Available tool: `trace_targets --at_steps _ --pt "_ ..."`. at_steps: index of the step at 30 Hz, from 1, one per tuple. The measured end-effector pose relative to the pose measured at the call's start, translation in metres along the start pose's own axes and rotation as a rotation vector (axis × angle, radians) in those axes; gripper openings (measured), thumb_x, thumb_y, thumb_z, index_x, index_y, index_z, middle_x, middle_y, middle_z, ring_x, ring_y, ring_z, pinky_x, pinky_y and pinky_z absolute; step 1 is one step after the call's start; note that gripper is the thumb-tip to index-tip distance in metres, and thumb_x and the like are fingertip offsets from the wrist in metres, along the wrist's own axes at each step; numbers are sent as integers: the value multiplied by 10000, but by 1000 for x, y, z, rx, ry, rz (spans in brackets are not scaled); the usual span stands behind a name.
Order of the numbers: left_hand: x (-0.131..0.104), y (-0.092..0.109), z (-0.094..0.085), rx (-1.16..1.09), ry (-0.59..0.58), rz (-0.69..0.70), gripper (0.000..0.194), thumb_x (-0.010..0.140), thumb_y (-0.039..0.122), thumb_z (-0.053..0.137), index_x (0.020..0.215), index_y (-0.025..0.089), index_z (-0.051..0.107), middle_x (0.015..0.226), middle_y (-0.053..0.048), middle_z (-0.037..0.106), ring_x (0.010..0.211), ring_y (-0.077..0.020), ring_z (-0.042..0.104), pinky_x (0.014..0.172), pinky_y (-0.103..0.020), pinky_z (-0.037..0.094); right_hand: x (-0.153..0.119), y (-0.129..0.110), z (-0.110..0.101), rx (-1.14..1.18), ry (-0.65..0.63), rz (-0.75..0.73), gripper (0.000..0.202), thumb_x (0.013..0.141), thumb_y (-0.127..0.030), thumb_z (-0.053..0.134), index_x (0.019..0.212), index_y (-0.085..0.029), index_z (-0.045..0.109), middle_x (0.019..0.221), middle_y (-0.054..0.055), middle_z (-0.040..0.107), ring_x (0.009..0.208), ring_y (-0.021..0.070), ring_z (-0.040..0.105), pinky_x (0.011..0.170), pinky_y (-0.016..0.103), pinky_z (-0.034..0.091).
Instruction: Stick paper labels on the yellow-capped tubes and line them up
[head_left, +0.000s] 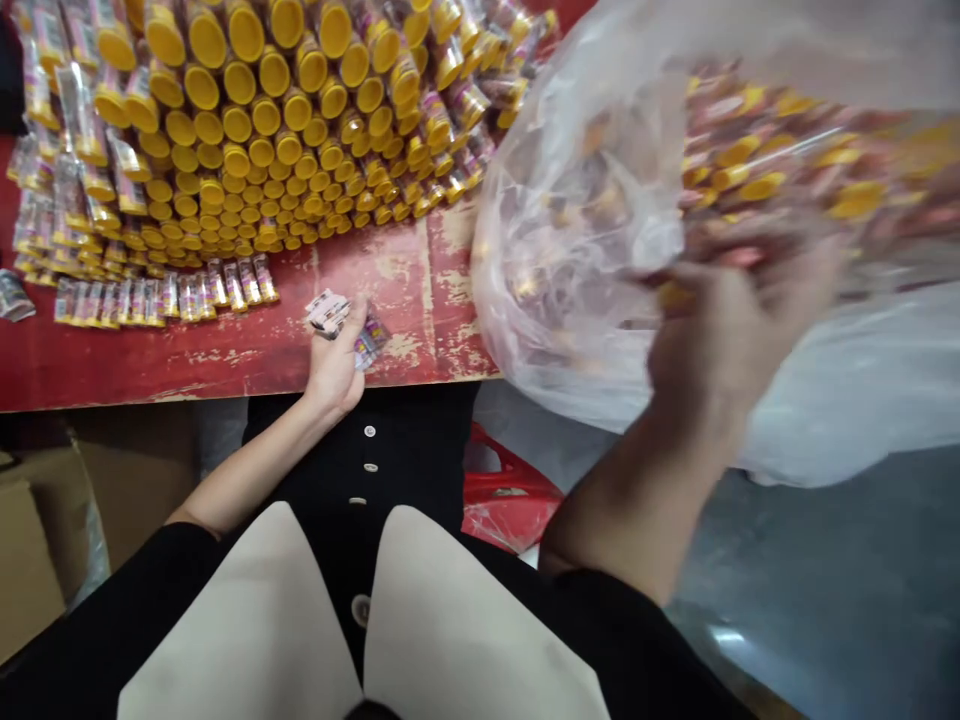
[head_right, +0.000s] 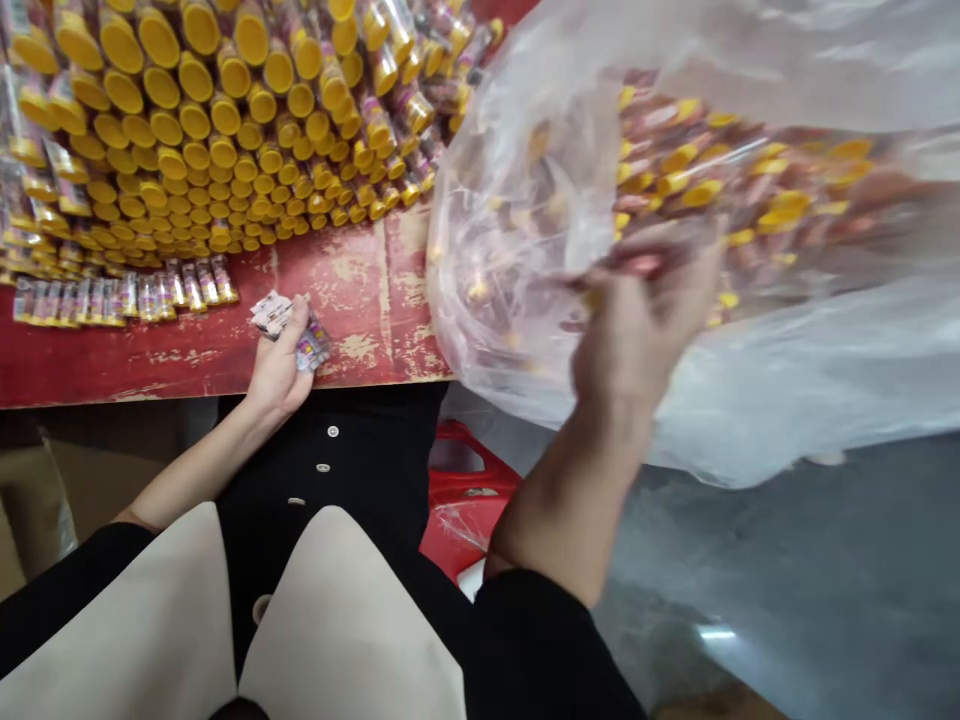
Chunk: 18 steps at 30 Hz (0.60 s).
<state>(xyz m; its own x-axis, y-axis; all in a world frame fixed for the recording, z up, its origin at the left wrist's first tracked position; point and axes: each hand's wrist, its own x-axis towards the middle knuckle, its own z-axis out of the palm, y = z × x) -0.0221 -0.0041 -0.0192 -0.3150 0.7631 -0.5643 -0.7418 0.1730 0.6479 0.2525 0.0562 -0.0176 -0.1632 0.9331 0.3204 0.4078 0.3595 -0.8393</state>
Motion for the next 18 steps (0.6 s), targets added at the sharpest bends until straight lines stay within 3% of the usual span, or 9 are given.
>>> trace_targets --at_steps 1,2,4,7,10,13,16,18 --pt "0 -2 2 -6 -4 20 358 651 298 888 839 168 612 793 44 673 802 -87 670 858 -233 504 -12 -22 26 104 130 78 171 933 -492 575 962 -325 596 789 30 569 658 151 549 540 303 474" --pt "-1 -4 4 -9 -4 45 349 663 304 880 844 170 614 807 44 673 825 -89 672 859 -230 497 -22 -42 55 188 136 158 175 903 -473 631 959 -308 611 738 -1 547 582 120 513 521 284 466" --pt "-3 -7 6 -4 -3 101 344 665 318 876 831 169 614 806 49 668 804 -78 661 824 -215 490 -35 -71 109 314 -29 287 368 781 -478 767 1052 -262 643 753 -25 574 584 93 522 541 253 480" --pt "-9 -6 3 13 -39 149 371 630 333 895 807 161 618 775 55 660 689 -52 615 706 -189 477 -37 -84 162 478 67 353 381 745 -516 782 914 -195 669 834 -3 636 719 97 602 672 246 535" --pt "-13 -2 -2 50 -76 133 367 612 323 905 776 148 628 707 56 633 594 -40 556 589 -178 431 -31 -79 176 486 187 338 375 774 -540 752 797 -180 648 743 -17 603 667 82 566 651 226 517" --pt "-13 2 -3 18 -33 136 307 660 289 878 759 150 622 689 58 622 568 -36 538 557 -177 411 -27 -76 172 506 96 343 397 833 -569 682 755 -187 606 630 -41 505 545 66 475 553 216 472" --pt "-11 8 -1 -33 45 67 202 754 246 805 822 163 634 780 37 670 653 -62 609 639 -197 472 -30 -76 160 516 -13 326 361 914 -569 567 1018 -227 618 754 -18 549 582 88 507 543 236 482" --pt "-10 12 1 -31 90 6 155 797 231 762 867 161 644 859 7 698 790 -105 672 740 -233 514 -36 -78 149 405 -37 234 362 939 -505 552 1205 -261 582 984 35 604 828 141 614 728 299 563"
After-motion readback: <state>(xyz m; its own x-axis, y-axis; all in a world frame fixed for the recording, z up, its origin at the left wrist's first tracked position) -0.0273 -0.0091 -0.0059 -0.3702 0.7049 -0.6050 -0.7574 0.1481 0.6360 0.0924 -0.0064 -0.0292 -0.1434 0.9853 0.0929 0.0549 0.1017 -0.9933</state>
